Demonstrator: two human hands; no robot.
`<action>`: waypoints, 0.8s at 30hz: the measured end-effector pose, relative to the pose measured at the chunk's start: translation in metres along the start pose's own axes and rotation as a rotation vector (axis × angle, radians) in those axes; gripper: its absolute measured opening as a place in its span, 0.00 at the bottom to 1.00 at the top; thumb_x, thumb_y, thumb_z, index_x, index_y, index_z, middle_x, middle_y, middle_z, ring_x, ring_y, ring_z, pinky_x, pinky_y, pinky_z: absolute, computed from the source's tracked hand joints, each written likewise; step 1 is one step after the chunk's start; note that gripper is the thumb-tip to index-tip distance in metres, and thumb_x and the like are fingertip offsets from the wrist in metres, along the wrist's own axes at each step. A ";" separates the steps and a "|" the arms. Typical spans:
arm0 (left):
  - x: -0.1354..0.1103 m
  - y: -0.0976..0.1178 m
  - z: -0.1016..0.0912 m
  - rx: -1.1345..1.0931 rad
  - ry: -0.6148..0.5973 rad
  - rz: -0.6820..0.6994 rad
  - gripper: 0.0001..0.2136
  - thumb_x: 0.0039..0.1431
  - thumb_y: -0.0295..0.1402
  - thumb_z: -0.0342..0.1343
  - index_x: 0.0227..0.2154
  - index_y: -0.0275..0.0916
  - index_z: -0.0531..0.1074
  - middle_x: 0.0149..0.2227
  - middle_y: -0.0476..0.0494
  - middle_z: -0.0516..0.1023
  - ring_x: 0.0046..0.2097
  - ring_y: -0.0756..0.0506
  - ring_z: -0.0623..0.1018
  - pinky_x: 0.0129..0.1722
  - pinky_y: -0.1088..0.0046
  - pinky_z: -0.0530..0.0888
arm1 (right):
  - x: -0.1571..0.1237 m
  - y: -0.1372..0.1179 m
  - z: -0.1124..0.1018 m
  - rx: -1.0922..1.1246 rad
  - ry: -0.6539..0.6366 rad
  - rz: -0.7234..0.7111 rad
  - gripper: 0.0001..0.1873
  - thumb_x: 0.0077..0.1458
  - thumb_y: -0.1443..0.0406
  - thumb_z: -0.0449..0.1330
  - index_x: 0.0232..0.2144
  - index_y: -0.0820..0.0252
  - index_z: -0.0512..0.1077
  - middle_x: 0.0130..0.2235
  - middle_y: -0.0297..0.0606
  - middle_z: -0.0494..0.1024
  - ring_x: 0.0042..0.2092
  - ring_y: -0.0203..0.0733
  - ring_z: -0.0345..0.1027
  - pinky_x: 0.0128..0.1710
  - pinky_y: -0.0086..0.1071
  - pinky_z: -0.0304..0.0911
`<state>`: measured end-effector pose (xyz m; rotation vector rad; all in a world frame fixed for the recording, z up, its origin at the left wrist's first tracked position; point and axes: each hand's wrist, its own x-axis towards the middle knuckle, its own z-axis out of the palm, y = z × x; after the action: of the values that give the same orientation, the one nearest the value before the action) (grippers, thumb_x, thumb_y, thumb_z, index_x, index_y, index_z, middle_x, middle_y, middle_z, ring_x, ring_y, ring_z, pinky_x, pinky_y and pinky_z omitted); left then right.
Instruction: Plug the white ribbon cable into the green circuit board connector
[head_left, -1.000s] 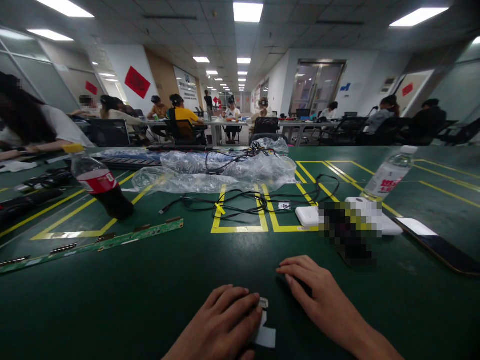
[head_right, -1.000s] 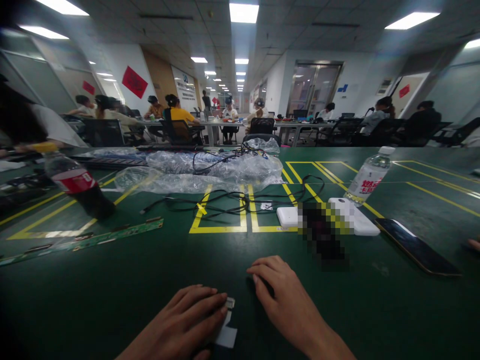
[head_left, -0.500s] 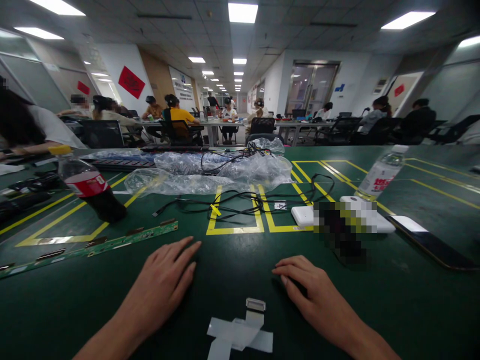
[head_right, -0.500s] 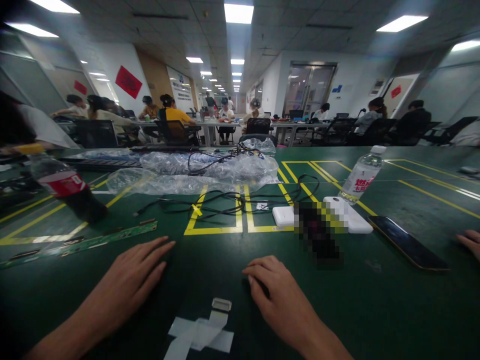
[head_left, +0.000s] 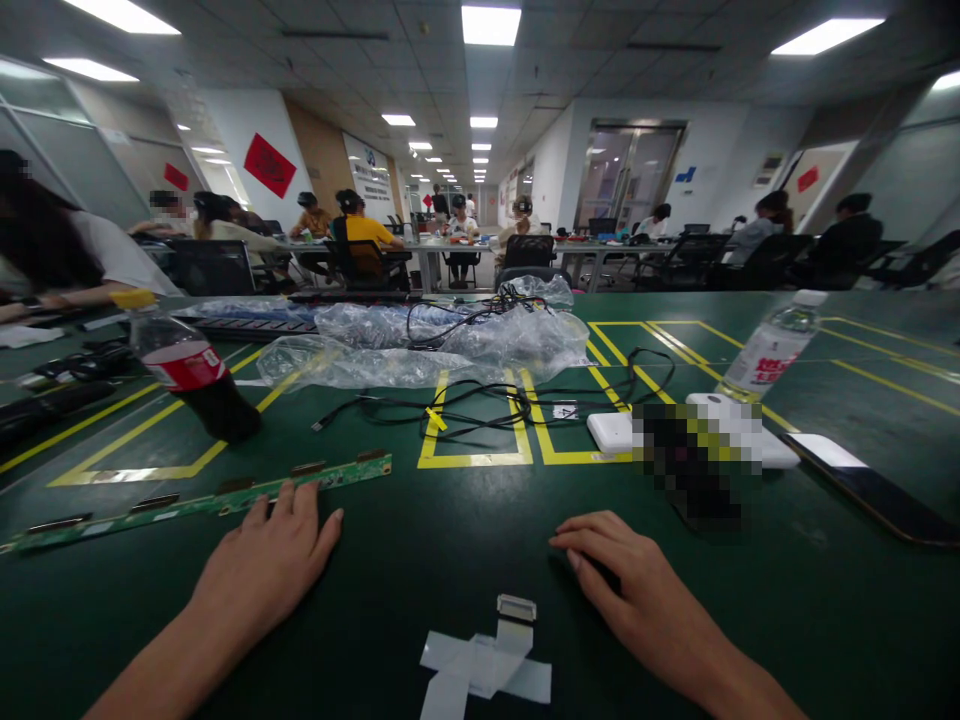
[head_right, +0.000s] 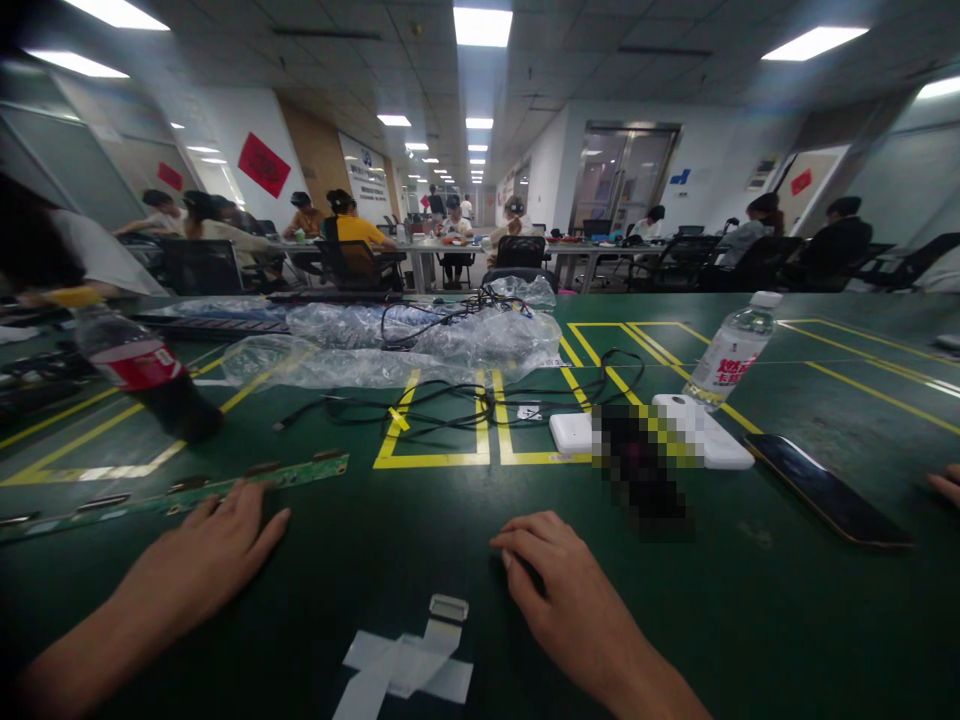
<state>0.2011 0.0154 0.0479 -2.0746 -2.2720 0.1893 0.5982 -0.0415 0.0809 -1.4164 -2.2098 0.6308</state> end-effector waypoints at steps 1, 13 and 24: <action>-0.007 0.010 -0.004 0.010 0.004 0.023 0.33 0.67 0.45 0.36 0.63 0.24 0.64 0.65 0.20 0.63 0.64 0.24 0.67 0.55 0.46 0.70 | 0.000 0.000 0.000 0.001 -0.002 0.001 0.15 0.68 0.65 0.51 0.49 0.54 0.77 0.49 0.40 0.78 0.52 0.46 0.70 0.52 0.43 0.67; -0.057 0.075 -0.032 0.147 -0.035 0.292 0.26 0.67 0.34 0.43 0.67 0.41 0.61 0.69 0.36 0.60 0.66 0.34 0.65 0.62 0.52 0.65 | 0.001 0.001 0.003 -0.007 0.020 -0.016 0.16 0.69 0.65 0.51 0.50 0.54 0.76 0.51 0.41 0.78 0.53 0.46 0.70 0.53 0.44 0.67; -0.066 0.092 -0.024 -0.163 0.055 0.620 0.25 0.67 0.33 0.45 0.65 0.39 0.65 0.68 0.38 0.62 0.64 0.33 0.66 0.59 0.46 0.69 | -0.004 0.002 0.015 -0.195 -0.046 -0.026 0.22 0.67 0.63 0.53 0.61 0.52 0.70 0.65 0.43 0.68 0.66 0.55 0.59 0.64 0.57 0.58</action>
<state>0.3015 -0.0413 0.0619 -2.7671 -1.5895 -0.0320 0.5927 -0.0464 0.0669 -1.4773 -2.3759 0.4533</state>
